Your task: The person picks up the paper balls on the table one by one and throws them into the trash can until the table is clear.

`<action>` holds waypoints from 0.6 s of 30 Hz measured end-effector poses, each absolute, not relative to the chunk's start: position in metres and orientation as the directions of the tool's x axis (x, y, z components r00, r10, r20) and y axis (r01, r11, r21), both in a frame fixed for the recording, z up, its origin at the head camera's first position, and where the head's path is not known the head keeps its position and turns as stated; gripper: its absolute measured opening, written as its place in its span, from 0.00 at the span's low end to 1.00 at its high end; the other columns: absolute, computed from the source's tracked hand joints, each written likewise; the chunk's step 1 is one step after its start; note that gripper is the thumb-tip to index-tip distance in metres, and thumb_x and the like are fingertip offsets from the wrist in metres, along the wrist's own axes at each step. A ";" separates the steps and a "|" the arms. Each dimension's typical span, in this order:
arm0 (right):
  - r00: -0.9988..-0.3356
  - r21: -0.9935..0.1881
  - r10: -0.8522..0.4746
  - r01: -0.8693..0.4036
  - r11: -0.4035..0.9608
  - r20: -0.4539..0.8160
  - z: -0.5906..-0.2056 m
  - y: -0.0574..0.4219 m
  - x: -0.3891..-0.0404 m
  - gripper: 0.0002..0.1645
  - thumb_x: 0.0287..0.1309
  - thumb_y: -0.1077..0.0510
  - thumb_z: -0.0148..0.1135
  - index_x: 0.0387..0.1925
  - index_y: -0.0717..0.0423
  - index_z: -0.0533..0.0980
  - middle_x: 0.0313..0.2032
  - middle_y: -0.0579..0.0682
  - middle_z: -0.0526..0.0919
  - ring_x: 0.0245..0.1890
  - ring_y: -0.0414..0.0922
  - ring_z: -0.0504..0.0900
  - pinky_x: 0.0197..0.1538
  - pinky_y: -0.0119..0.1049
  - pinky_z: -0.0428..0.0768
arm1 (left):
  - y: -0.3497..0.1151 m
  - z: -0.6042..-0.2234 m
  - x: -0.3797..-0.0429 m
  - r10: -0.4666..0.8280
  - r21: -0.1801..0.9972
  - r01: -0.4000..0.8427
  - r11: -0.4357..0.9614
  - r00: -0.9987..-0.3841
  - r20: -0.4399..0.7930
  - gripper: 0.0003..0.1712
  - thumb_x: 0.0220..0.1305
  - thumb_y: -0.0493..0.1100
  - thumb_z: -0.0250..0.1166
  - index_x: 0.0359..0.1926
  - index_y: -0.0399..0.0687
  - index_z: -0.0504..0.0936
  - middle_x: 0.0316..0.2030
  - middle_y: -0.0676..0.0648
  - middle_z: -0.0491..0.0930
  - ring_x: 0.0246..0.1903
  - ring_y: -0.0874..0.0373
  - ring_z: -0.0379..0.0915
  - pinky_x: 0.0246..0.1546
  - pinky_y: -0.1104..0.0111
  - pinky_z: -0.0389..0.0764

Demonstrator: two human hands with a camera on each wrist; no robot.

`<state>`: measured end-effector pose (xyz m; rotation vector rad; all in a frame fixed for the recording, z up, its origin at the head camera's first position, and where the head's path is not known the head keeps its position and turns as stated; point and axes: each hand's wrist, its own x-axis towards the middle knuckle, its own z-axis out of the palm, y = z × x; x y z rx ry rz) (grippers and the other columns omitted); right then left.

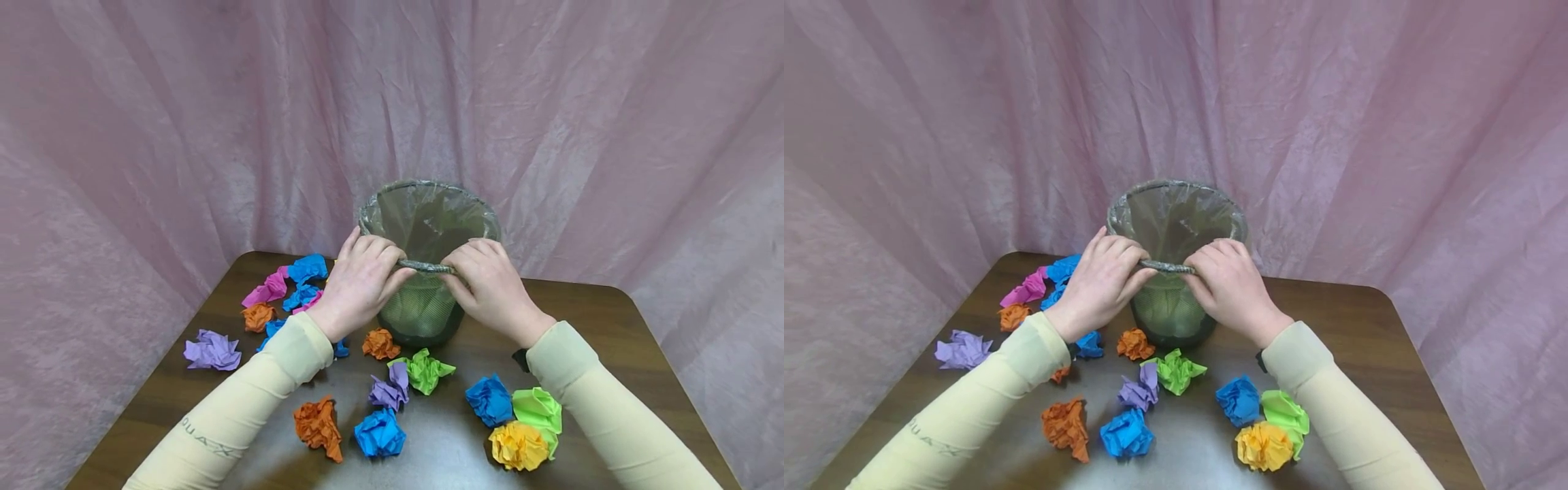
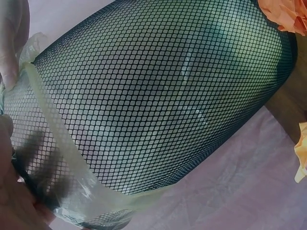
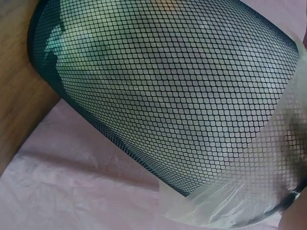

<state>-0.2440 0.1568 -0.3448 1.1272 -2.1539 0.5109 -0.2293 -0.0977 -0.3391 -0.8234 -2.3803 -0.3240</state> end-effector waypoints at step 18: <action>-0.406 -0.025 -0.460 -0.771 0.637 0.790 -0.351 0.155 -0.237 0.32 0.61 0.54 0.72 0.65 0.57 0.75 0.64 0.57 0.77 0.70 0.61 0.67 0.72 0.60 0.59 | -0.097 -0.339 -0.228 0.447 0.044 0.617 0.786 -0.615 0.650 0.31 0.74 0.58 0.62 0.70 0.49 0.74 0.65 0.45 0.74 0.68 0.44 0.63 0.75 0.43 0.44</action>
